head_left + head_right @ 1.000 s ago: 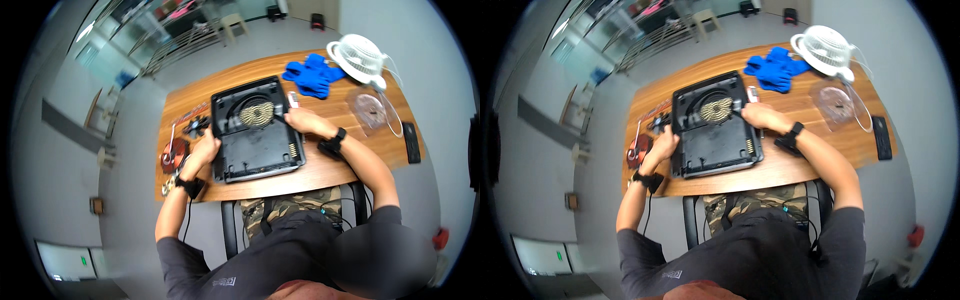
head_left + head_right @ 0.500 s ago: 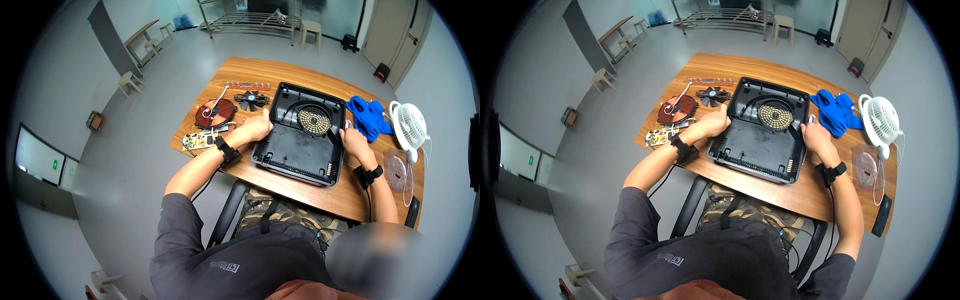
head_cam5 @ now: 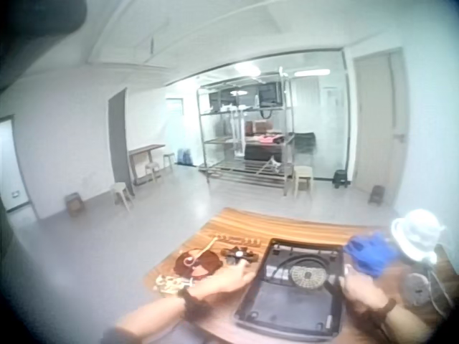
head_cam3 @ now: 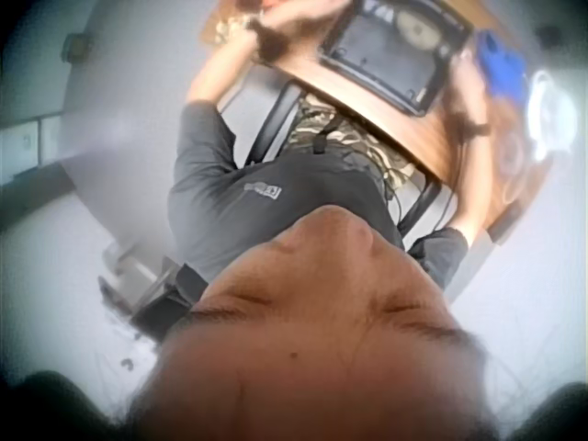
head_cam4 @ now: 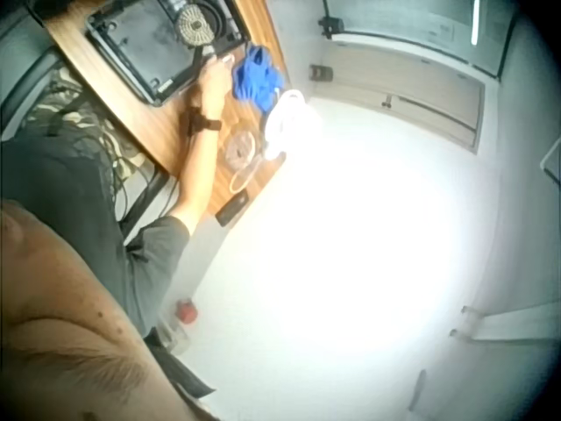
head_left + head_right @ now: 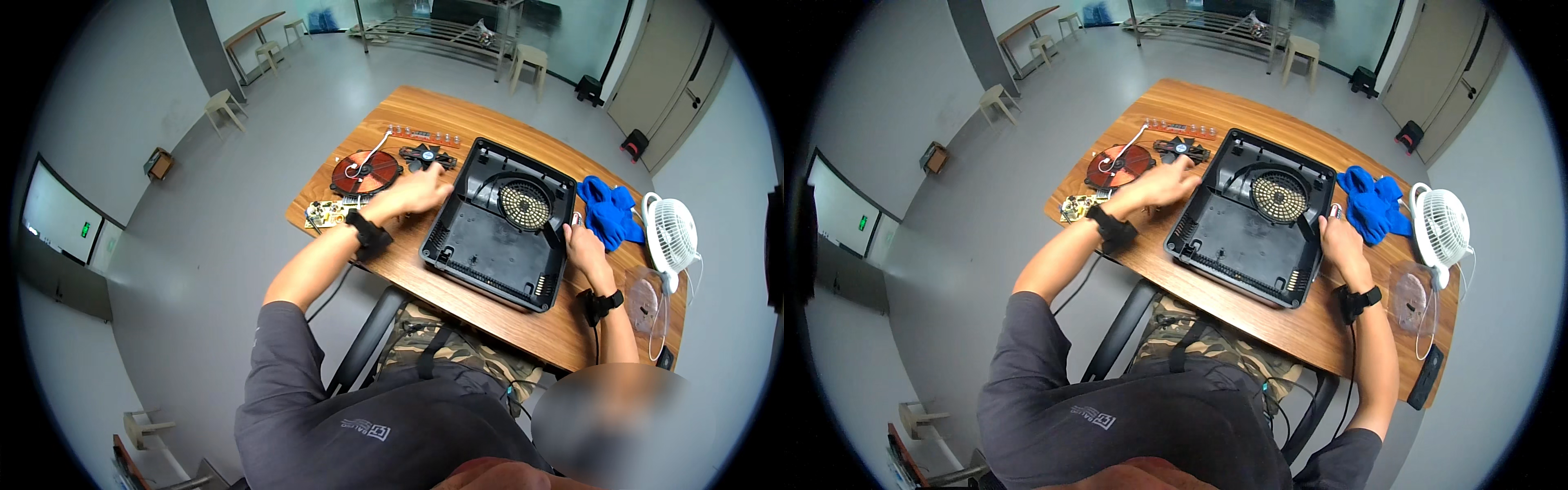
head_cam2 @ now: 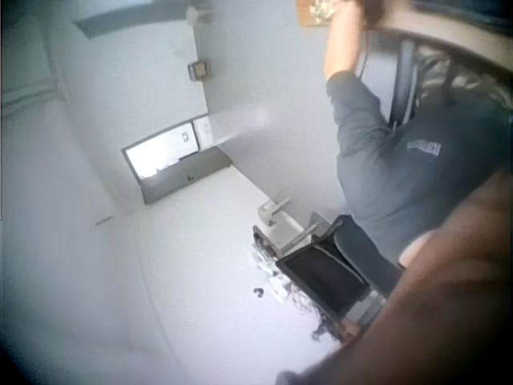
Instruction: The person disassembles a small appliance, removes a circuit board, wipes the interior with a blue cloth, and then reassembles the unit by reinstalling the board and securing it with a screwdriver.
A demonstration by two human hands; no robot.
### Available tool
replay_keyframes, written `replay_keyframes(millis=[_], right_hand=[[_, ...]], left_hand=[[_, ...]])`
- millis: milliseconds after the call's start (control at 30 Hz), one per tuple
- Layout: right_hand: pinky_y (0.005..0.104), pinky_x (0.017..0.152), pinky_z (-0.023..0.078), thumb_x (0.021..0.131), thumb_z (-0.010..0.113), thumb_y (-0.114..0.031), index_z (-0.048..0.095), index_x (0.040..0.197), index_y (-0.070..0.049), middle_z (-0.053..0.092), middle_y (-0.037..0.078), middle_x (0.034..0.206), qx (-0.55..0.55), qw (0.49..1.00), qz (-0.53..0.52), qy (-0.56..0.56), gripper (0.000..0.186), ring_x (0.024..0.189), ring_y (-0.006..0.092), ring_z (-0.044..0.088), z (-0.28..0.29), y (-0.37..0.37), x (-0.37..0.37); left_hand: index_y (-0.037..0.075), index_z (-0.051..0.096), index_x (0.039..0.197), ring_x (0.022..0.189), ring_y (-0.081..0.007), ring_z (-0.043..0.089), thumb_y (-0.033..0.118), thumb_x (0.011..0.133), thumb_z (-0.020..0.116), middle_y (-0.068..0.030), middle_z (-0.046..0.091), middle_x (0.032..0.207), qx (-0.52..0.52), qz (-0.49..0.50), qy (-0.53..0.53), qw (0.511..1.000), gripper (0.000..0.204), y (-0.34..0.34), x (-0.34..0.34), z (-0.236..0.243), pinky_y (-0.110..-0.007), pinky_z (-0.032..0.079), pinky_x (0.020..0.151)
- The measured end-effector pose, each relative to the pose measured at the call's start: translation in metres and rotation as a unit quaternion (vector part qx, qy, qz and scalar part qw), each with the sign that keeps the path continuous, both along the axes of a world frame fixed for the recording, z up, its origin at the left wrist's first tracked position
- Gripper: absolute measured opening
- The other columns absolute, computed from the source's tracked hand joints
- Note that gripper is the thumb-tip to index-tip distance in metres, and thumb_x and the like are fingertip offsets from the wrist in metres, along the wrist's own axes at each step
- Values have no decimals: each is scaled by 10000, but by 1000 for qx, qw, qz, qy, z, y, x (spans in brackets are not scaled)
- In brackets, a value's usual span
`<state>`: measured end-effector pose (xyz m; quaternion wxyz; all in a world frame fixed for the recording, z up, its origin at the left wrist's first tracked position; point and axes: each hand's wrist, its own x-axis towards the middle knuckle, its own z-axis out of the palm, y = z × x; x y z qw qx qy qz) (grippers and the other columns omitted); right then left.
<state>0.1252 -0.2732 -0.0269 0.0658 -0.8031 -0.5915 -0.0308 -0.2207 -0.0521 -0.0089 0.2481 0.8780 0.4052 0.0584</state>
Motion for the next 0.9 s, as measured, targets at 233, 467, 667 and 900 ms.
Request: replay_keyframes(millis=[233,467,667,900], right_hand=[[530,698,544,982,570,-362,651,914,-5,693,246,854,18,999,46,12,372,830,438,676,78,27,-33],[497,809,545,914,677,-349,697,968,-14,713,227,982,-53,987,154,-5,341,974,402,676,119,108,-96],[454,858,563,850,753,-394,734,1031,-9,728,192,1059,-144,966,214,1,426,1033,363,687,136,191,-158],[428,930,548,803,797,-419,726,1180,-68,714,143,1185,-260,928,267,-2,520,1115,317,674,93,228,-258]], left_hand=[[44,630,1248,1120,-366,652,406,923,624,-204,702,1152,99,119,98,983,486,62,-91,37,-462,502,976],[64,573,1358,1231,-338,594,506,849,725,-195,620,1328,89,133,215,963,691,109,-115,34,-436,491,1014],[67,454,1470,1292,-355,551,630,842,675,-223,571,1393,-13,120,198,973,872,116,-136,9,-441,457,1059],[-18,598,1310,1200,-358,614,578,996,447,-250,634,1287,-30,184,121,975,691,124,-167,-1,-445,466,1020]])
